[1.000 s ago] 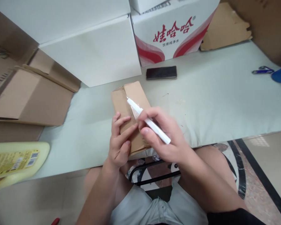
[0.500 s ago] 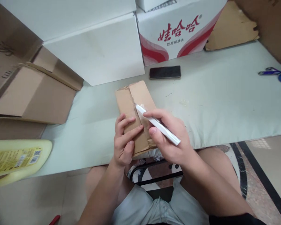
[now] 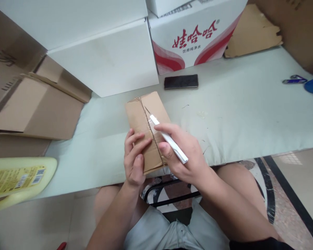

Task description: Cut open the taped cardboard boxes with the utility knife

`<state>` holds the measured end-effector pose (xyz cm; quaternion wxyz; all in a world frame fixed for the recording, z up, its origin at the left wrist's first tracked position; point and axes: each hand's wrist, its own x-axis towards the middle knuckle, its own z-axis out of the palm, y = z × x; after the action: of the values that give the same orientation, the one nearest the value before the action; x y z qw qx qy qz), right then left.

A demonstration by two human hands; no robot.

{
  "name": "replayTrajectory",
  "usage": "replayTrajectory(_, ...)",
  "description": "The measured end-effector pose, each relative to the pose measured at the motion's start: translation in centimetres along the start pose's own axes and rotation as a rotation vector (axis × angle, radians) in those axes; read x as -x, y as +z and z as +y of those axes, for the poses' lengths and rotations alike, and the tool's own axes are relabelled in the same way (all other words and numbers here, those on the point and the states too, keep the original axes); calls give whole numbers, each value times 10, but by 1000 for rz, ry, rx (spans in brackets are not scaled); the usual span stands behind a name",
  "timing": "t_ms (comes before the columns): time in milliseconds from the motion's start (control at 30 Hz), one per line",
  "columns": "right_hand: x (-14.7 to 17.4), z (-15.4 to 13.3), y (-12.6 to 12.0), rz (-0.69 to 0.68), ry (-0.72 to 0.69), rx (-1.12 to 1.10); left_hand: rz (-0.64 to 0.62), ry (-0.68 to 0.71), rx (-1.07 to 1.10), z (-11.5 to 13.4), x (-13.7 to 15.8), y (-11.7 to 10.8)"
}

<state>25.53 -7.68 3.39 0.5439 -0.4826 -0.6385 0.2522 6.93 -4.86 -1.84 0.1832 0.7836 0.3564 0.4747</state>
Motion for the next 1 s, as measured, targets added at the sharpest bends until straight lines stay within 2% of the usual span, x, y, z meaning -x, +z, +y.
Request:
replayTrajectory(200,-2,-5,-1,-21,-17,42,-83,184,-1,4,-8,-2)
replayTrajectory(267,-2,-6,-1,-19,-25,59,-102,204,-11,6,-9,-2)
replayTrajectory(533,0,-1,4,137,-120,76,-60,192,-18,5,-7,0)
replayTrajectory(1000,3,-2,9,153,-114,71,-69,184,-21,6,-8,-1)
